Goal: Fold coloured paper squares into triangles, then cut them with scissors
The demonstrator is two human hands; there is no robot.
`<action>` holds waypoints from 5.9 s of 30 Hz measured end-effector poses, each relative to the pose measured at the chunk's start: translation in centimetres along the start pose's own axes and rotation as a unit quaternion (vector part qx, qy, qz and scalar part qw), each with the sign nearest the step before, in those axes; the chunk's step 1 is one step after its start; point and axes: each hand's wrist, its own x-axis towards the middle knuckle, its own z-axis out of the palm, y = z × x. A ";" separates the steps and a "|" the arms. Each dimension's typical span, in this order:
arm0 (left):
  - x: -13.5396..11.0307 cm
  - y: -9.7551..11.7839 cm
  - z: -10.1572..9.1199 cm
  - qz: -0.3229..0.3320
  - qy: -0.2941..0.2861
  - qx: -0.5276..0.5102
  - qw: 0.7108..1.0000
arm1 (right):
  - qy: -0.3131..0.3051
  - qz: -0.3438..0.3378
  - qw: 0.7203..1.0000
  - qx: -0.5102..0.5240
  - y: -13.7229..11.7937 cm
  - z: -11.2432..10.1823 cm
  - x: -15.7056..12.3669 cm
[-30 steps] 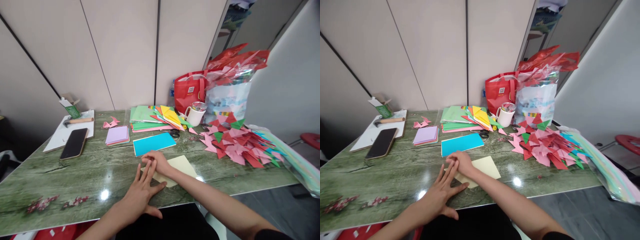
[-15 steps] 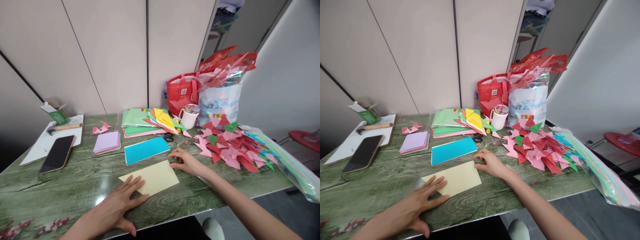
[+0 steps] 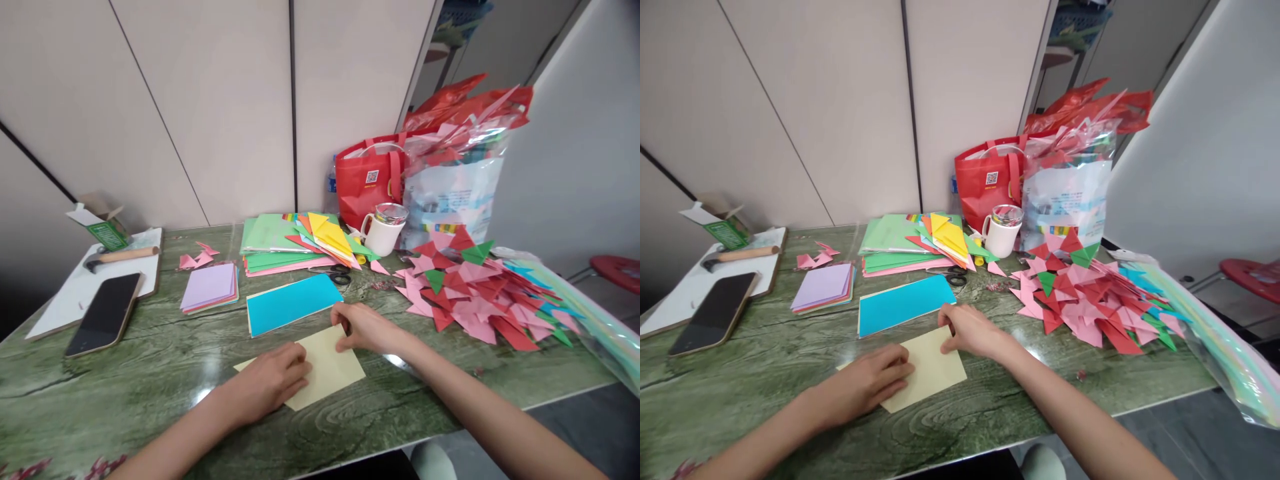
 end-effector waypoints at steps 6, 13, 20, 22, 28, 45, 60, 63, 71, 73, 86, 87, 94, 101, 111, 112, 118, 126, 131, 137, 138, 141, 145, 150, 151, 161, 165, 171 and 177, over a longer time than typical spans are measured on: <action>0.0 -0.9 1.8 -0.033 0.078 -0.031 0.996 | -0.091 -0.118 0.968 0.203 0.6 -0.4 0.0; 0.0 -1.4 2.4 0.001 0.070 0.030 0.997 | -0.158 -0.227 0.941 0.196 1.0 -0.1 -0.1; -0.3 -1.4 2.1 0.052 0.042 0.089 0.994 | -0.166 -0.235 0.934 0.213 1.6 -0.2 0.0; -0.2 -1.3 2.0 0.058 0.047 0.086 0.994 | -0.162 -0.216 0.935 0.229 1.7 -0.1 0.0; 0.2 -0.7 1.3 0.094 0.065 0.072 0.991 | -0.147 -0.180 0.939 0.255 1.5 0.8 -0.1; 0.8 -0.7 0.6 0.165 0.065 -0.003 0.984 | -0.105 -0.246 0.948 0.175 1.2 1.5 0.1; 0.7 -0.6 0.6 0.165 0.060 0.011 0.984 | -0.102 -0.239 0.955 0.147 1.0 1.5 0.0; 0.8 -0.4 0.5 0.164 0.050 0.008 0.985 | -0.100 -0.238 0.956 0.141 0.9 1.4 0.0; 0.9 -0.5 0.4 0.165 0.041 0.001 0.985 | -0.109 -0.235 0.956 0.133 0.7 1.4 -0.2; 0.9 -0.4 0.4 0.165 0.038 -0.001 0.986 | -0.108 -0.237 0.956 0.132 0.7 1.3 -0.2; 0.9 -0.6 0.7 0.169 0.035 -0.016 0.985 | -0.111 -0.242 0.955 0.129 0.8 1.4 -0.2; 0.9 -0.6 0.7 0.170 0.037 -0.016 0.985 | -0.111 -0.241 0.955 0.129 0.8 1.4 -0.2; 1.0 -0.5 0.5 0.177 0.041 -0.014 0.983 | -0.110 -0.243 0.955 0.129 0.8 1.4 -0.1; 1.2 -0.3 0.3 0.174 0.056 -0.016 0.983 | -0.160 -0.232 0.950 0.131 1.1 0.4 -0.3; 1.1 -0.6 0.4 0.170 0.064 -0.012 0.983 | -0.194 -0.212 0.952 0.104 2.2 -1.0 -0.4; 1.1 -0.6 0.5 0.172 0.063 -0.007 0.983 | -0.195 -0.214 0.951 0.105 2.2 -1.0 -0.4; 1.0 -0.7 0.6 0.177 0.056 0.005 0.983 | -0.204 -0.218 0.950 0.097 2.3 -1.1 -0.4; 0.9 -0.8 0.7 0.175 0.056 -0.008 0.983 | -0.207 -0.211 0.951 0.094 2.4 -1.0 -0.3; 0.9 -0.9 0.7 0.180 0.055 -0.007 0.982 | -0.208 -0.214 0.950 0.095 2.3 -1.1 -0.3; 0.9 -0.7 0.6 0.174 0.050 -0.005 0.984 | -0.208 -0.216 0.949 0.096 2.2 -1.1 -0.4; 1.0 -0.7 0.6 0.172 0.051 -0.006 0.984 | -0.209 -0.217 0.948 0.097 2.2 -1.2 -0.4; 1.0 -0.8 0.6 0.172 0.053 -0.004 0.984 | -0.212 -0.220 0.947 0.098 2.3 -1.2 -0.5; 1.0 -0.8 0.7 0.181 0.060 -0.004 0.982 | -0.214 -0.217 0.948 0.096 2.3 -1.3 -0.5; 1.1 -0.7 0.5 0.179 0.063 -0.012 0.982 | -0.215 -0.216 0.947 0.097 2.3 -1.3 -0.5; 1.1 -0.7 0.5 0.179 0.063 -0.012 0.982 | -0.214 -0.216 0.947 0.097 2.3 -1.2 -0.5; 0.9 -0.9 0.6 0.187 0.053 -0.025 0.981 | -0.217 -0.215 0.947 0.098 2.3 -1.2 -0.4; 0.8 -0.9 0.6 0.186 0.050 -0.026 0.981 | -0.215 -0.217 0.948 0.093 2.3 -1.2 -0.4; 0.9 -0.9 0.8 0.181 0.050 -0.031 0.982 | -0.214 -0.214 0.951 0.061 2.0 -1.3 -0.5; 1.0 -0.7 0.7 0.177 0.044 -0.050 0.982 | -0.192 -0.187 0.963 -0.014 0.3 -1.5 -1.5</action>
